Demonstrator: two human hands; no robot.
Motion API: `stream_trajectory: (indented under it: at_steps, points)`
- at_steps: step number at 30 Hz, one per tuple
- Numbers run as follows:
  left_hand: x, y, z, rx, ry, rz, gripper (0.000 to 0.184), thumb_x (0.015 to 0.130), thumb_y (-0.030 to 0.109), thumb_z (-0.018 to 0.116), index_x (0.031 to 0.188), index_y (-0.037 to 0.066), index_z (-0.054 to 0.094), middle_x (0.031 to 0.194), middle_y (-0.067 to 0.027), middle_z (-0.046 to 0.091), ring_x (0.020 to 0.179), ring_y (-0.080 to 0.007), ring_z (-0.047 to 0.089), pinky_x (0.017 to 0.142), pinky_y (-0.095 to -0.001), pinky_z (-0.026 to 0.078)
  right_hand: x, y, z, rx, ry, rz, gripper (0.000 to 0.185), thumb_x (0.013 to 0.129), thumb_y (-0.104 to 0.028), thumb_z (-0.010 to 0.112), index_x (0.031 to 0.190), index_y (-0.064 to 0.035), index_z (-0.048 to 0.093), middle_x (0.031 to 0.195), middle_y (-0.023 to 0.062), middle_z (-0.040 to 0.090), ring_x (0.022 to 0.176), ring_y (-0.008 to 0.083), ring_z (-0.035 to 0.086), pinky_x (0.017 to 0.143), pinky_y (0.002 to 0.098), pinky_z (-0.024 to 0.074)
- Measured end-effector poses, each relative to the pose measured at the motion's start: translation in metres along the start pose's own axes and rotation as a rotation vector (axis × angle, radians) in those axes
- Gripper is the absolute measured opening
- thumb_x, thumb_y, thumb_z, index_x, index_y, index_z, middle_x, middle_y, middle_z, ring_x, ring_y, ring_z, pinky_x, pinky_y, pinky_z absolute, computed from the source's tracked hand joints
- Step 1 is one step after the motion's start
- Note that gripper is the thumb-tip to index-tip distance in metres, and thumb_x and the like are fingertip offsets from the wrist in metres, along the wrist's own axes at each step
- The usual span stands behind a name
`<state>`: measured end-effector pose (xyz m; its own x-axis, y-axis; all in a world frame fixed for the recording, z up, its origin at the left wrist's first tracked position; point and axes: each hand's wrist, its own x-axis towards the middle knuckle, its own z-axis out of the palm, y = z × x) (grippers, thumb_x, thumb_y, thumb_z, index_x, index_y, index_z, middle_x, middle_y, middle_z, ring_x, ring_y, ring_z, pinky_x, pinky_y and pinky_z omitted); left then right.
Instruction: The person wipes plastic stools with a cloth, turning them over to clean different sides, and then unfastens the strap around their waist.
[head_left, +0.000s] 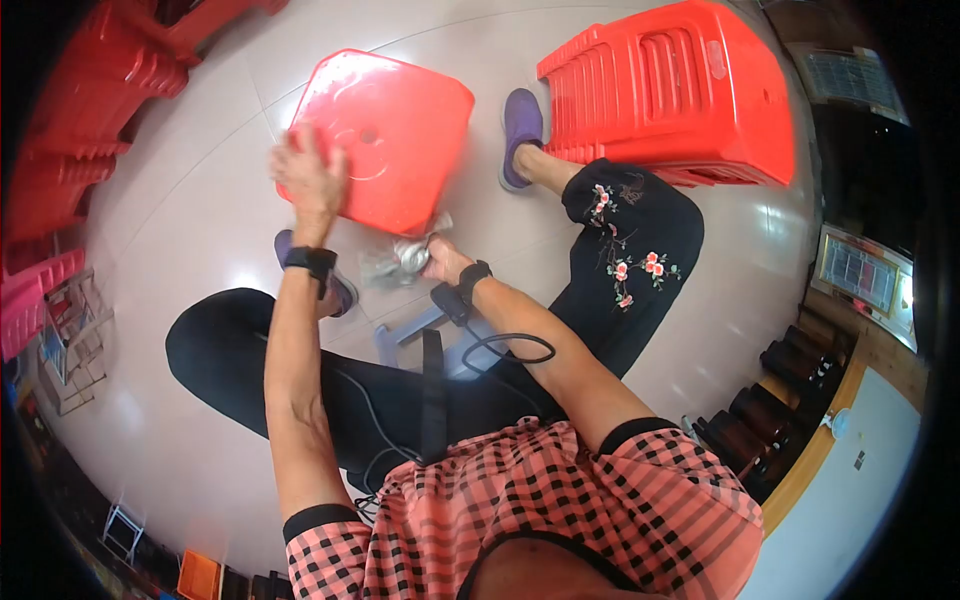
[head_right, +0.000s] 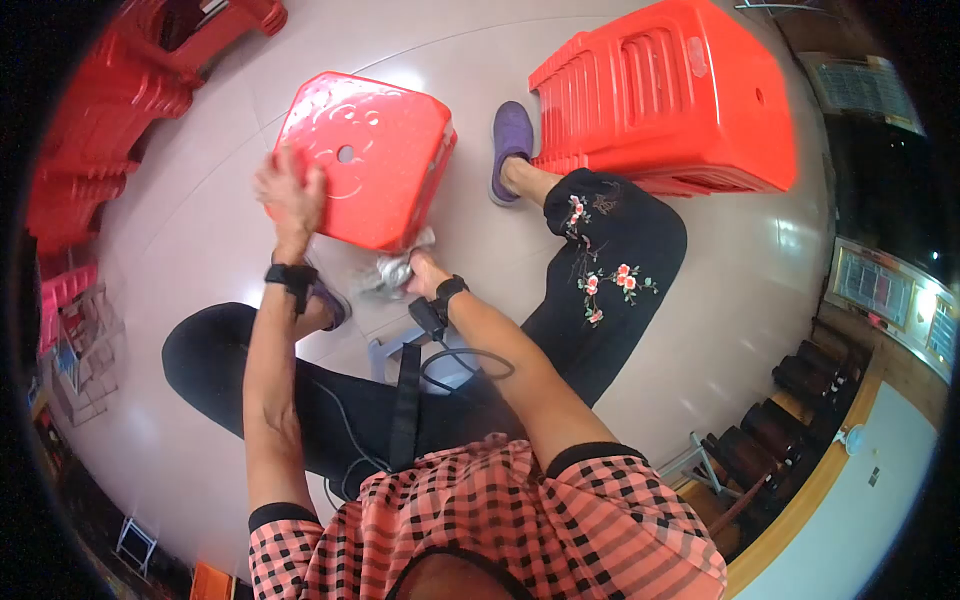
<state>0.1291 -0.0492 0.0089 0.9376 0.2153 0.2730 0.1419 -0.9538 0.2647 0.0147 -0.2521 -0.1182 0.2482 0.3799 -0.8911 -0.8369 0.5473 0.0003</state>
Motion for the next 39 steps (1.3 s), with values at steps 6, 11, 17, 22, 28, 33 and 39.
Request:
stream_trajectory:
  at_steps: [6,11,17,22,28,33,39]
  points:
    - [0.019,-0.047,0.008,-0.444,-0.178,-0.16,0.047,0.094,0.035,0.053,0.121,-0.003,0.047,0.108,-0.0281,0.054,0.101,-0.0436,0.051,0.091,-0.0464,0.041,0.015,-0.058,0.019,-0.208,0.352,-0.134,0.033,0.095,-0.028,0.04,0.111,-0.0062,0.059,0.105,0.0124,0.066,0.092,0.0253,0.065,0.077,0.0427,0.0533]
    - [-0.006,-0.022,-0.02,-0.569,-0.394,-0.343,0.055,0.091,0.044,0.057,0.111,-0.007,0.052,0.089,-0.023,0.064,0.078,-0.0372,0.061,0.074,-0.0428,0.049,0.038,-0.121,-0.009,-0.778,0.681,-0.645,0.031,0.088,-0.024,0.049,0.101,0.0023,0.061,0.103,0.0269,0.063,0.096,0.0363,0.064,0.082,0.0416,0.0497]
    - [-0.011,0.055,-0.075,-0.359,-1.367,-0.11,0.059,0.089,0.048,0.055,0.114,-0.005,0.055,0.079,-0.0226,0.068,0.064,-0.0344,0.063,0.069,-0.043,0.052,-0.007,-0.188,0.013,-0.975,0.666,-0.899,0.032,0.081,-0.022,0.05,0.094,0.0055,0.062,0.1,0.0297,0.062,0.097,0.043,0.06,0.084,0.0469,0.0467]
    - [0.013,0.079,-0.084,-0.397,-0.557,0.122,0.056,0.086,0.039,0.062,0.125,-0.001,0.05,0.103,-0.0256,0.061,0.092,-0.0379,0.058,0.082,-0.05,0.046,-0.063,-0.214,0.05,-0.858,0.86,-0.915,0.047,0.086,-0.038,0.052,0.1,0.0059,0.061,0.103,0.028,0.063,0.099,0.042,0.06,0.087,0.0448,0.0467]
    - [-0.011,0.063,-0.005,-0.105,-0.175,0.292,0.067,0.083,0.038,0.063,0.136,0.004,0.041,0.138,-0.0285,0.033,0.122,-0.0448,0.032,0.101,-0.0572,0.027,-0.074,-0.236,0.095,-0.971,0.409,-0.98,0.055,0.087,-0.047,0.051,0.117,-0.002,0.059,0.107,0.0235,0.064,0.102,0.0358,0.061,0.089,0.0432,0.0459]
    - [-0.014,0.067,-0.006,-0.058,-0.186,0.246,0.069,0.081,0.041,0.062,0.135,0.004,0.041,0.139,-0.028,0.031,0.123,-0.045,0.03,0.102,-0.0575,0.025,-0.01,-0.258,0.069,-0.979,0.38,-0.803,0.054,0.092,-0.049,0.044,0.112,-0.0003,0.059,0.098,0.018,0.063,0.093,0.0275,0.06,0.081,0.0392,0.047]
    - [-0.014,0.073,-0.011,-0.055,-0.223,0.225,0.07,0.08,0.042,0.063,0.135,0.004,0.041,0.14,-0.0278,0.029,0.124,-0.0449,0.028,0.102,-0.0581,0.025,0.006,-0.249,0.052,-1.003,0.59,-0.644,0.053,0.091,-0.046,0.047,0.094,0.0022,0.068,0.088,0.0213,0.069,0.087,0.0375,0.066,0.081,0.0437,0.0507]
